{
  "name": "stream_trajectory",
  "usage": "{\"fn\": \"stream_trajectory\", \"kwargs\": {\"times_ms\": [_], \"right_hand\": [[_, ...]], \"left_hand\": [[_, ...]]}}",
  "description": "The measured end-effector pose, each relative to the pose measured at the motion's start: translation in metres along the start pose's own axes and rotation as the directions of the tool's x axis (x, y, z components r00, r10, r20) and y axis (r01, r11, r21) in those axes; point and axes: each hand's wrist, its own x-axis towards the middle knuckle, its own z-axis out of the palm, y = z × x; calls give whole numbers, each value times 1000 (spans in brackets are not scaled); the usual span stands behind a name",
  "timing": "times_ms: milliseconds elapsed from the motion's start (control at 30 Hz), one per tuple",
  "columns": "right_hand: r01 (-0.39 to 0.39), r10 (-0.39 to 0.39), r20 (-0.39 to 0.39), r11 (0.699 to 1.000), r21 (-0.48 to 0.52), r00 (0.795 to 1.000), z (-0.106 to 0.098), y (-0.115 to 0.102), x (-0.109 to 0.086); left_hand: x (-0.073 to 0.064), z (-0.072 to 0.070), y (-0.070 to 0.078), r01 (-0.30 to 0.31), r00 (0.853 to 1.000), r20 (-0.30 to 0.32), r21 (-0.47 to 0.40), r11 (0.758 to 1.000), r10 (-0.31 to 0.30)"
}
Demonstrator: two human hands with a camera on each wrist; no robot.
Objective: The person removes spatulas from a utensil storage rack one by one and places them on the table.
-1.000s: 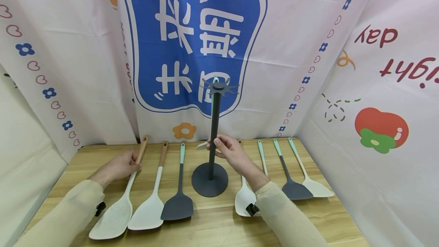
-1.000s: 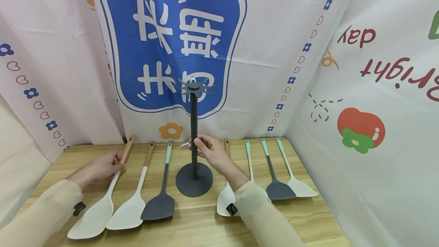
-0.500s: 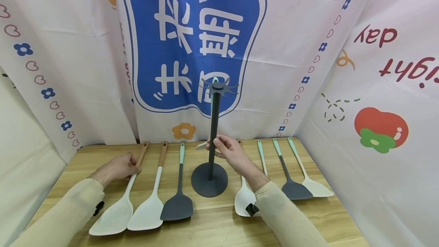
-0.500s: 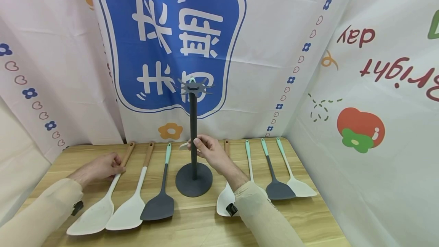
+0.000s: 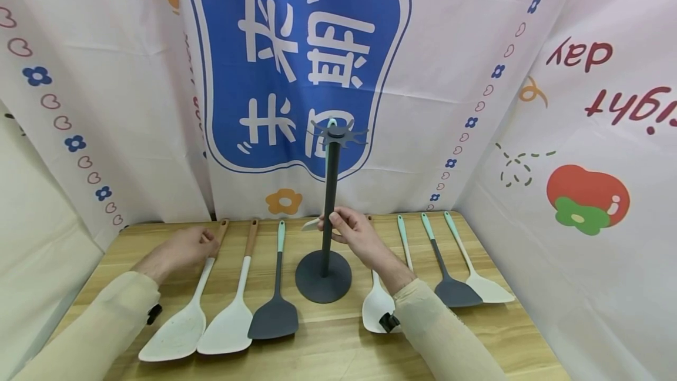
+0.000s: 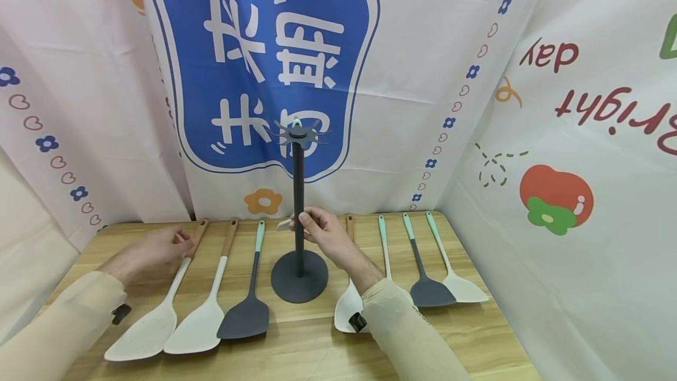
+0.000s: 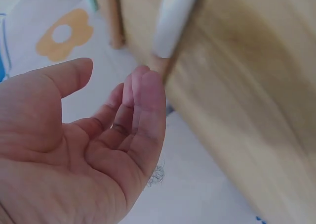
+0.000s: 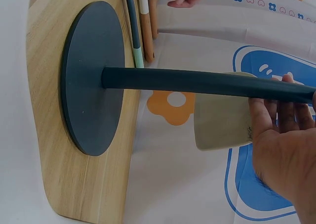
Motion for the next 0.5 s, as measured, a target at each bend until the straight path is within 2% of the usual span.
{"fn": "stream_trajectory", "kwargs": {"times_ms": [133, 300, 500], "right_hand": [[1, -1, -2, 1000, 3, 1000, 0, 0, 1], [-1, 1, 0, 1000, 6, 1000, 1, 1, 1], [-2, 2, -7, 1000, 4, 1000, 2, 1, 0]], "left_hand": [[1, -4, 13, -45, 996, -73, 18, 999, 46], [-1, -6, 32, -100, 982, -157, 10, 995, 101], [-3, -6, 58, -133, 972, -199, -10, 991, 128]]}}
